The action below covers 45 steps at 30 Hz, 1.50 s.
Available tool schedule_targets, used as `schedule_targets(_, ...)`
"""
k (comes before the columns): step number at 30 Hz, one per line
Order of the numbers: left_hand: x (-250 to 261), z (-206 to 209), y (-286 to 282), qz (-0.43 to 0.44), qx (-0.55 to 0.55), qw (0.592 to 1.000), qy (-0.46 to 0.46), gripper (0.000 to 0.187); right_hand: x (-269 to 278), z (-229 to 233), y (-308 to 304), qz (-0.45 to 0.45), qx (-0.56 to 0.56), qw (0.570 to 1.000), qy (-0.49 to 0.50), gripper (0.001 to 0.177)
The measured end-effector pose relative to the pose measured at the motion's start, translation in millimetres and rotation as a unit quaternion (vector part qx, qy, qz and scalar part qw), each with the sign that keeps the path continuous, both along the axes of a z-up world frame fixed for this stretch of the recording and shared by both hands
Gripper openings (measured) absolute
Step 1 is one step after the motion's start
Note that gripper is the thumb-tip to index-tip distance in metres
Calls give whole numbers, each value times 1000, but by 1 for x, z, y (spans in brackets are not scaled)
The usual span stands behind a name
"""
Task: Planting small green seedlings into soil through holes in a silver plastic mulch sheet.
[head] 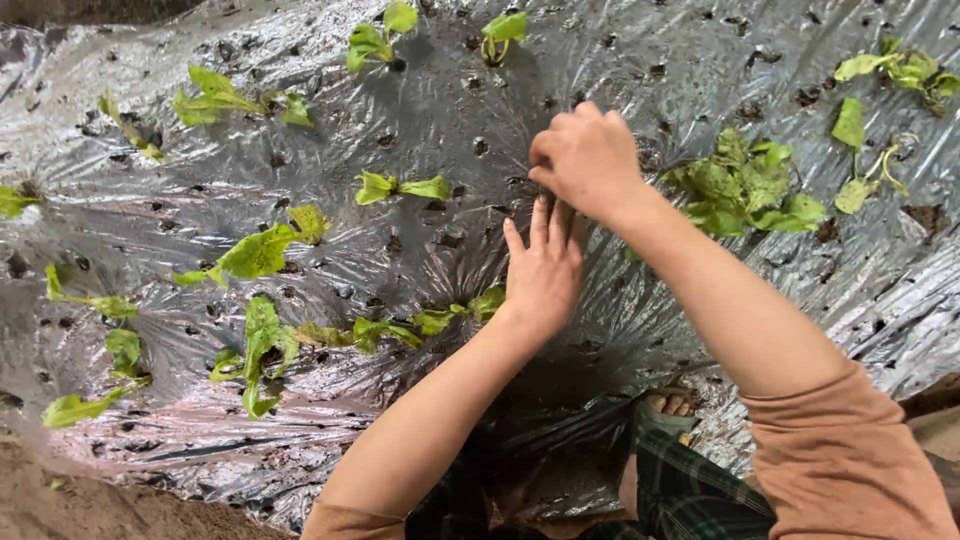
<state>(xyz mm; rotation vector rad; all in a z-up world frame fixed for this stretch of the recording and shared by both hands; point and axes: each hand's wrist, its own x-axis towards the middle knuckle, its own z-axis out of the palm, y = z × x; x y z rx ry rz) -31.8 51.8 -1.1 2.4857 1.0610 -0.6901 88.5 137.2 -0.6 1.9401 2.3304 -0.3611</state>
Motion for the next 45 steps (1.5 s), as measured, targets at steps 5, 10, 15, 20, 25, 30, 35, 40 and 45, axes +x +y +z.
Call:
schedule_targets(5,1,-3,1,2,-19,1000,6,89,-7,-21,-2,20,92,992,-88,24)
schedule_targets(10,-1,-5,-1,-9,-25,1000,15,88,10,7,-2,-12,-17,1000,-11,14)
schedule_targets(15,-12,-27,-16,49,83,985,-140,55,84,16,-62,35,53,992,-107,28)
schedule_targets(20,-10,-25,-18,50,100,983,-146,52,111,-7,-127,5,-23,994,-108,21)
schedule_targets(25,-11,-18,-16,43,93,983,-154,50,126,-32,-142,-36,9,994,-102,22)
schedule_targets(30,-18,-2,-13,31,53,992,-110,55,103,52,-119,-167,-145,971,93,18)
schedule_targets(35,-20,5,-9,46,46,994,-93,59,104,55,-98,-177,-42,965,188,22)
schedule_targets(40,-7,-5,-4,14,-7,1000,25,82,66,24,-63,13,317,947,-55,12)
schedule_targets(45,-16,-33,-11,33,98,993,-50,62,36,-38,-44,57,301,951,41,9)
